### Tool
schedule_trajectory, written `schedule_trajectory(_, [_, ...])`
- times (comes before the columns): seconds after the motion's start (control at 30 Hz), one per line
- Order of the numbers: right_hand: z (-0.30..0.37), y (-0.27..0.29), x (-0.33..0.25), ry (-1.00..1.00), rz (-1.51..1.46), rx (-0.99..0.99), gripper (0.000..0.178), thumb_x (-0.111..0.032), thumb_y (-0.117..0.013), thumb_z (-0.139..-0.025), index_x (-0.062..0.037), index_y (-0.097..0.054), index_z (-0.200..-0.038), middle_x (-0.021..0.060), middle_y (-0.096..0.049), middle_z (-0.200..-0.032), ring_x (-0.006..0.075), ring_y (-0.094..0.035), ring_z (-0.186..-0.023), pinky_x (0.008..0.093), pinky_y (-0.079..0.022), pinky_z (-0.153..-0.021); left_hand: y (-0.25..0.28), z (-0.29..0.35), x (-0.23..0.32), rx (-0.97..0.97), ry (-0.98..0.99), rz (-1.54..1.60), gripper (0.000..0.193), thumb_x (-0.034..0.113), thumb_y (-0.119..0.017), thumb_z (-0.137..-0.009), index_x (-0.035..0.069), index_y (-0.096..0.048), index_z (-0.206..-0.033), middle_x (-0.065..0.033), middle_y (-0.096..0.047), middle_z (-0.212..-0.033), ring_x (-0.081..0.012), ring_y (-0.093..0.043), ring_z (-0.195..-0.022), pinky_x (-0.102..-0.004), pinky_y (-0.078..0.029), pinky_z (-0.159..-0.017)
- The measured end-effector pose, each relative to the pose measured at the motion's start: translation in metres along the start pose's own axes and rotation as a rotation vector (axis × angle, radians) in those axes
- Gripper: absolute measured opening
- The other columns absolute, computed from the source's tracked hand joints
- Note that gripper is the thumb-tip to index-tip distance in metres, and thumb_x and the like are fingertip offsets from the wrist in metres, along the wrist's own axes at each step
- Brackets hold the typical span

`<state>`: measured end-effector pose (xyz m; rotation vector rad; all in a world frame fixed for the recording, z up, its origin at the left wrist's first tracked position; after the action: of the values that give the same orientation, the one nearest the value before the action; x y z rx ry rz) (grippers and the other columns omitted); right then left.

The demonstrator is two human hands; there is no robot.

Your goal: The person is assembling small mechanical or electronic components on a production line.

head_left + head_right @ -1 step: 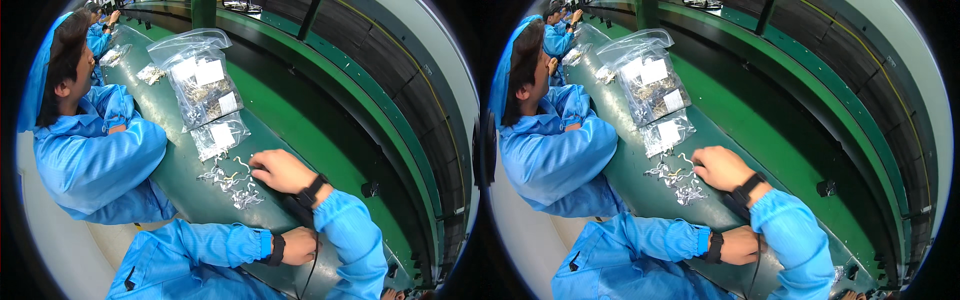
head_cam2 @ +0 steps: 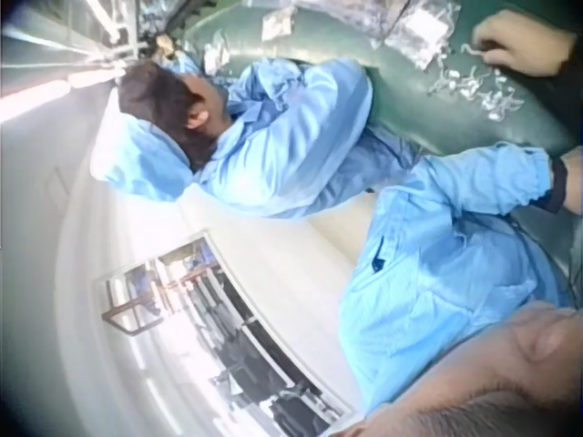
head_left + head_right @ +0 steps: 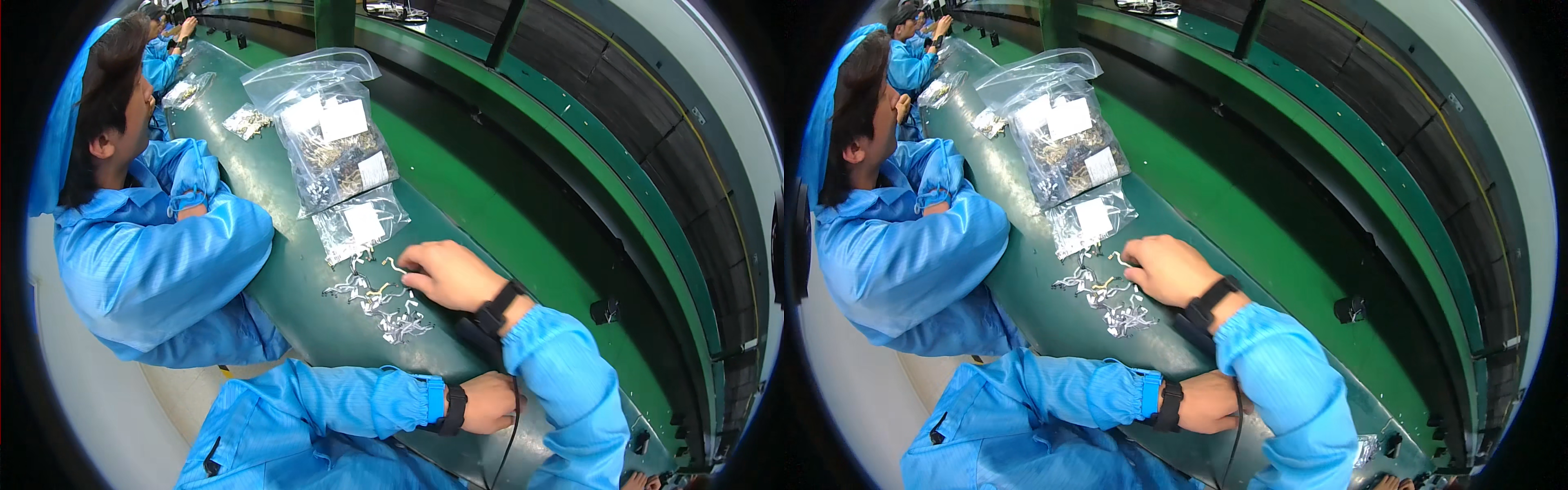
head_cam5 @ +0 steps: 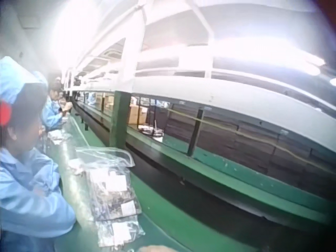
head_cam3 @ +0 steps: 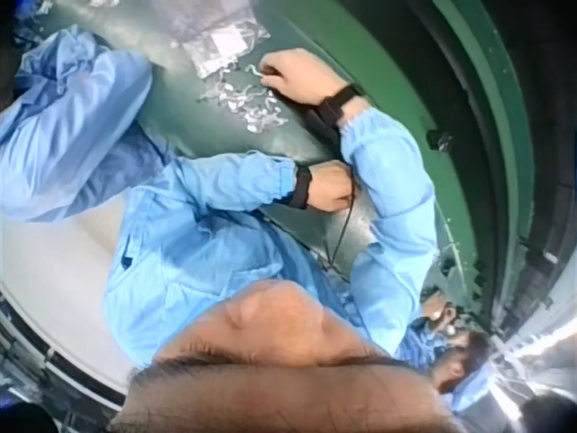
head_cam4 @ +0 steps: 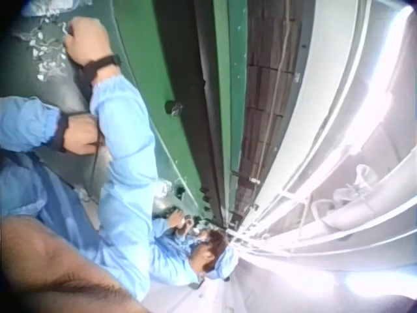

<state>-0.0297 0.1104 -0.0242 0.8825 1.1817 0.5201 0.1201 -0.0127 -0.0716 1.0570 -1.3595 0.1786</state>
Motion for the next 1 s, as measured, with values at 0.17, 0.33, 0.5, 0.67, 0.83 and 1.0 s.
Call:
schedule_trajectory(0.17, [-0.030, -0.018, 0.004, 0.116, 0.111, 0.106, 0.009, -0.013, -0.070, -0.090, -0.0068, -0.067, -0.095, 0.0129, -0.067, -0.100, 0.0375, -0.066, -0.097, 0.0476, -0.053, -0.082, -0.012, -0.004, -0.011, 0.191, -0.093, 0.085, 0.038, 0.017, -0.068, -0.085, 0.005, -0.067, -0.121, -0.0204, -0.066, -0.123, -0.0426, -0.061, -0.116, -0.0487, -0.050, -0.100])
schedule_trajectory(0.33, [-0.011, -0.005, 0.008, 0.072, 0.104, 0.024, 0.007, -0.012, -0.065, -0.094, -0.0054, -0.063, -0.094, 0.0150, -0.066, -0.098, 0.0377, -0.065, -0.094, 0.0473, -0.051, -0.080, -0.016, -0.010, -0.017, 0.124, -0.066, 0.068, 0.033, 0.019, -0.068, -0.086, 0.002, -0.068, -0.114, -0.0205, -0.068, -0.117, -0.0430, -0.061, -0.112, -0.0489, -0.049, -0.099])
schedule_trajectory(0.5, [0.077, 0.064, -0.008, 0.037, -0.115, 0.247, 0.011, -0.013, -0.065, -0.095, -0.0024, -0.063, -0.098, 0.0145, -0.068, -0.093, 0.0339, -0.066, -0.090, 0.0422, -0.052, -0.079, 0.006, 0.001, 0.002, 0.073, -0.046, 0.048, 0.019, 0.019, -0.066, -0.090, 0.004, -0.070, -0.102, -0.0105, -0.072, -0.090, -0.0321, -0.065, -0.092, -0.0441, -0.050, -0.088])
schedule_trajectory(0.67, [0.208, 0.058, 0.015, -0.381, -0.374, 0.458, 0.007, -0.007, -0.067, -0.095, -0.0013, -0.063, -0.098, 0.0056, -0.065, -0.086, 0.0147, -0.062, -0.079, 0.0298, -0.050, -0.071, 0.026, 0.000, 0.003, 0.142, -0.039, 0.088, 0.020, 0.021, -0.064, -0.093, 0.004, -0.069, -0.100, -0.0148, -0.071, -0.092, -0.0358, -0.070, -0.087, -0.0469, -0.056, -0.076])
schedule_trajectory(0.83, [0.297, -0.033, 0.060, -0.386, -1.225, 0.809, 0.013, -0.015, -0.067, -0.101, -0.0036, -0.062, -0.103, 0.0011, -0.063, -0.086, 0.0091, -0.058, -0.072, 0.0228, -0.047, -0.064, 0.130, 0.016, 0.014, 0.668, 0.058, -0.378, 0.010, 0.013, -0.072, -0.086, 0.006, -0.071, -0.093, -0.0144, -0.070, -0.090, -0.0366, -0.067, -0.088, -0.0463, -0.054, -0.080])
schedule_trajectory(1.0, [0.303, -0.049, 0.086, -0.255, -1.494, 0.987, 0.014, -0.018, -0.057, -0.107, -0.0038, -0.059, -0.105, 0.0078, -0.063, -0.098, 0.0160, -0.060, -0.086, 0.0308, -0.051, -0.074, 0.177, 0.065, -0.024, 0.830, 0.460, -0.735, 0.021, 0.004, -0.075, -0.078, 0.006, -0.068, -0.098, -0.0156, -0.065, -0.094, -0.0374, -0.064, -0.097, -0.0453, -0.051, -0.085])
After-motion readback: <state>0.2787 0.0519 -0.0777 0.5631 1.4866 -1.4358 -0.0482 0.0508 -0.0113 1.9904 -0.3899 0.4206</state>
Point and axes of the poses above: each hand's wrist, its own z-axis away from the middle knuckle, its own y-axis out of the back of the hand, x = y × z, the point moved 6 cm from there along -z, towards the middle knuckle
